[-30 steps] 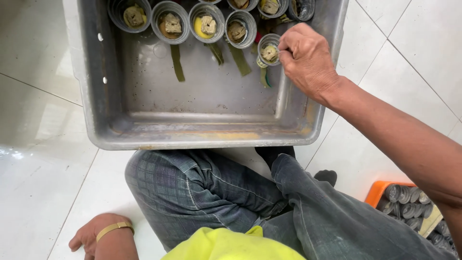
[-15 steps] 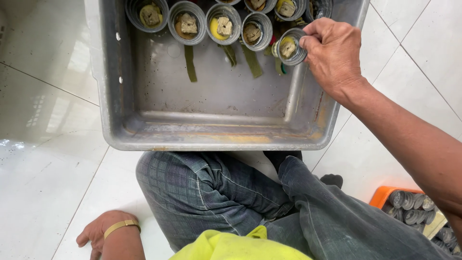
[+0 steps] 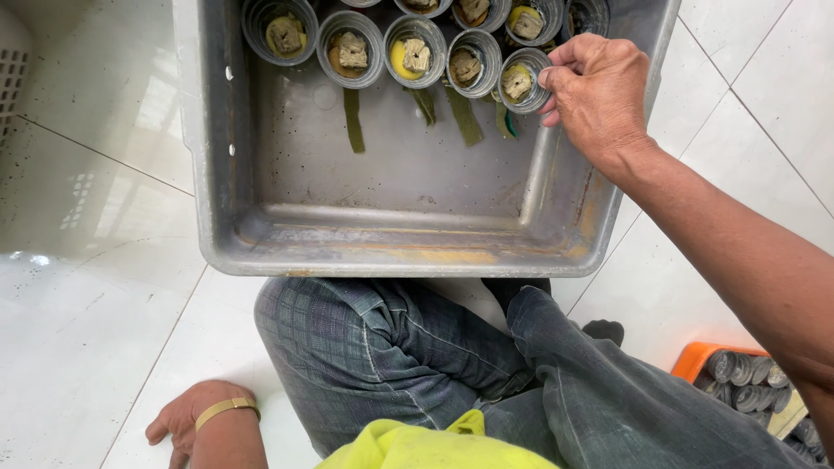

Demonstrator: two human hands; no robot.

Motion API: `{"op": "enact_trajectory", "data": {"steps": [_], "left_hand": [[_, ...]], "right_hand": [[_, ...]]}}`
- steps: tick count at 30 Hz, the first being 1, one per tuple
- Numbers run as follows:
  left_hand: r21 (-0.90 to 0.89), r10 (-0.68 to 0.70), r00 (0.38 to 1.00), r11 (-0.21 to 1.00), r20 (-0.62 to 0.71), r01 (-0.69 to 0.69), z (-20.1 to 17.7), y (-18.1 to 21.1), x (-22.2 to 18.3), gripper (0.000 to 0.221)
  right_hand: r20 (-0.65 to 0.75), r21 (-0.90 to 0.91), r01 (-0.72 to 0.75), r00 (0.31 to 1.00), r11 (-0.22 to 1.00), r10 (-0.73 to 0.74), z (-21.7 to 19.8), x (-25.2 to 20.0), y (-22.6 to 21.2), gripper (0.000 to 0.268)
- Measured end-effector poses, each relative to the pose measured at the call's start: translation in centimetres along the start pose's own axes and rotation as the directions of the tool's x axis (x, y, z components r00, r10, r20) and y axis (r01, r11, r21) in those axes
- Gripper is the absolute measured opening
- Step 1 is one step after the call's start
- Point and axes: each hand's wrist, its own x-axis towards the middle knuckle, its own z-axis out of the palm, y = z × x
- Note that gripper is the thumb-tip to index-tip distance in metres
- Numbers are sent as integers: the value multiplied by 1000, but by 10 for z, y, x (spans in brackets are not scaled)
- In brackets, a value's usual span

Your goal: Arrange and organize plant seedlings in a basket and containers.

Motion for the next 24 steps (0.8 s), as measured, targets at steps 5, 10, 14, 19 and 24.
{"op": "enact_trajectory", "data": {"steps": [5, 10, 14, 19, 24], "left_hand": [[-6, 2, 1000, 1000, -1, -2, 7, -4, 0, 70], [-6, -3, 1000, 1000, -1, 3, -52, 32, -18, 70], [-13, 0, 1000, 1000, 6, 0, 15, -7, 4, 70], [-14, -5, 1000, 1000, 9, 5, -27, 16, -8, 70], [-21, -14, 1000, 1000, 14, 14, -6, 1, -1, 70]], "right_hand": [[-5, 20, -40, 999, 999, 41, -7, 4, 0, 19], [-8, 34, -75, 997, 997, 75, -8, 6, -2, 20], [-18, 49, -109, 994, 993, 110, -1, 9, 3, 21], [-23, 62, -144, 989, 988, 146, 1, 9, 7, 22], [-32, 78, -174, 984, 982, 177, -3, 8, -4, 23]]}}
